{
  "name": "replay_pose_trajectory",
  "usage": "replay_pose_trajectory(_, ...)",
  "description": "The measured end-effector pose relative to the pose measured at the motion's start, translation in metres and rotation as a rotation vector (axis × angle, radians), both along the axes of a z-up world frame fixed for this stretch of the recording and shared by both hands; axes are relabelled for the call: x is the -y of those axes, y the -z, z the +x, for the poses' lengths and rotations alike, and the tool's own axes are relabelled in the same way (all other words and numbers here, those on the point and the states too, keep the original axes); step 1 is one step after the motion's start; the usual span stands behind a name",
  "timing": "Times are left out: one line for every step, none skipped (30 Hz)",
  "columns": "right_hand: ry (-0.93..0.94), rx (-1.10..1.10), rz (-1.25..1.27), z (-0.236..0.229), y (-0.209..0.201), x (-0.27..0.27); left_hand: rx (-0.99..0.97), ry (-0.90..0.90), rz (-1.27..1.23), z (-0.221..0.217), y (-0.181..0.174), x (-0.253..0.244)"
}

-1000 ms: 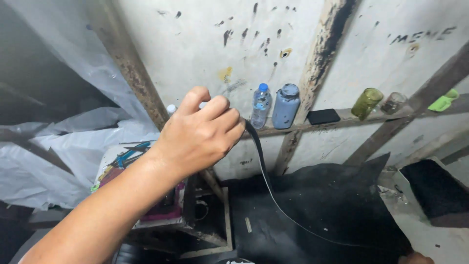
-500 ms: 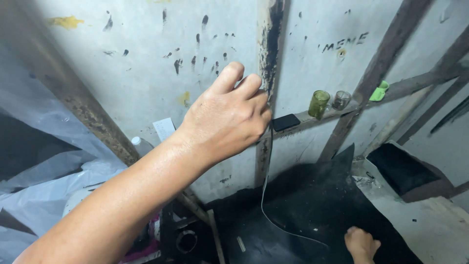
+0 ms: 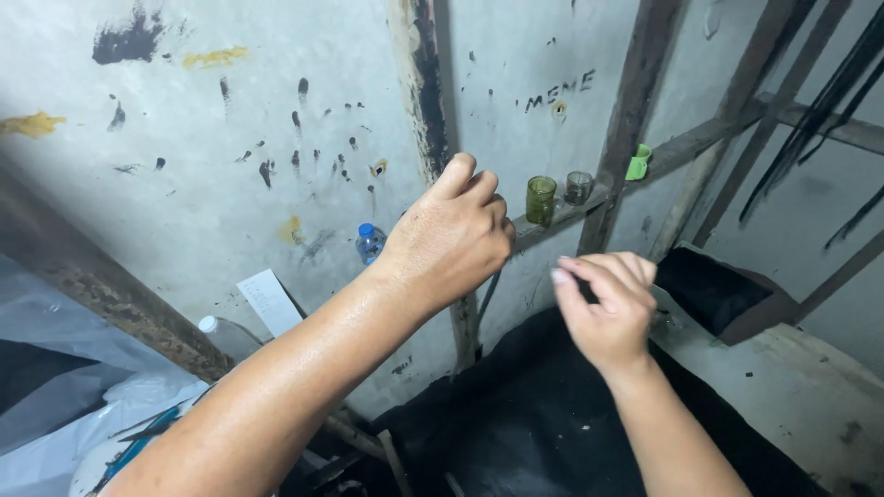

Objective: Sanding the end of a leather strap and hanging it on a drying rack using clips.

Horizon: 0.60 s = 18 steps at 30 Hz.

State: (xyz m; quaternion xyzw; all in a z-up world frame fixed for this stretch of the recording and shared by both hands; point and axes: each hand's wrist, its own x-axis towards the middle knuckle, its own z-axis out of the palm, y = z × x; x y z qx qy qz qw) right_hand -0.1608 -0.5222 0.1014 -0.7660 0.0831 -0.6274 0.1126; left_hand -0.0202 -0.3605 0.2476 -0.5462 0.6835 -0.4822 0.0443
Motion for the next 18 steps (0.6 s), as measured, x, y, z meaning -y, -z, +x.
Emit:
replay_pose_trajectory(-0.056,0.028,-0.052,0.009,-0.011,-0.013,-0.010,-0.018,0.020,0.000,0.002,0.001)
replay_pose_trajectory(-0.052,0.032,-0.054,0.017,-0.012,-0.018,-0.006,-0.014,0.019,-0.002,0.004,0.001)
replay_pose_trajectory(-0.080,0.051,-0.050,0.025,-0.014,-0.023,-0.021,-0.022,0.026,-0.003,0.006,0.000)
replay_pose_trajectory(-0.109,0.071,-0.047,0.034,-0.015,-0.028,-0.036,-0.030,0.034,-0.004,0.008,0.000)
replay_pose_trajectory(-0.108,0.073,-0.050,0.039,-0.013,-0.030,-0.034,-0.029,0.031,-0.004,0.011,-0.002)
replay_pose_trajectory(-0.126,0.079,-0.059,0.044,-0.010,-0.031,-0.051,-0.018,0.033,-0.003,0.015,-0.004)
replay_pose_trajectory(-0.142,0.084,-0.067,0.049,-0.007,-0.033,-0.068,-0.005,0.037,-0.003,0.018,-0.005)
replay_pose_trajectory(-0.138,0.085,-0.069,0.053,-0.003,-0.035,-0.067,-0.001,0.035,-0.003,0.021,-0.009)
replay_pose_trajectory(-0.132,0.084,-0.068,0.056,0.001,-0.036,-0.060,0.018,0.013,-0.002,0.025,-0.011)
replay_pose_trajectory(-0.127,0.082,-0.066,0.059,0.006,-0.036,-0.054,0.036,-0.010,-0.002,0.028,-0.013)
replay_pose_trajectory(-0.114,0.080,-0.067,0.059,0.003,-0.039,-0.056,0.049,-0.010,-0.002,0.030,-0.016)
replay_pose_trajectory(-0.127,0.077,-0.072,0.059,0.001,-0.041,-0.065,0.087,-0.037,-0.003,0.032,-0.019)
replay_pose_trajectory(-0.137,0.078,-0.079,0.060,-0.002,-0.043,-0.071,0.127,-0.065,-0.003,0.034,-0.022)
replay_pose_trajectory(-0.121,0.079,-0.082,0.060,-0.003,-0.045,-0.070,0.143,-0.066,-0.012,0.037,-0.030)
replay_pose_trajectory(-0.157,0.092,-0.060,0.060,-0.006,-0.045,-0.084,0.187,-0.099,-0.019,0.039,-0.037)
replay_pose_trajectory(-0.194,0.106,-0.038,0.060,-0.008,-0.045,-0.099,0.231,-0.131,-0.027,0.042,-0.044)
replay_pose_trajectory(-0.170,0.109,-0.041,0.060,-0.007,-0.044,-0.097,0.255,-0.131,-0.035,0.046,-0.057)
replay_pose_trajectory(-0.189,0.108,0.008,0.060,-0.006,-0.042,-0.151,0.280,-0.107,-0.043,0.051,-0.071)
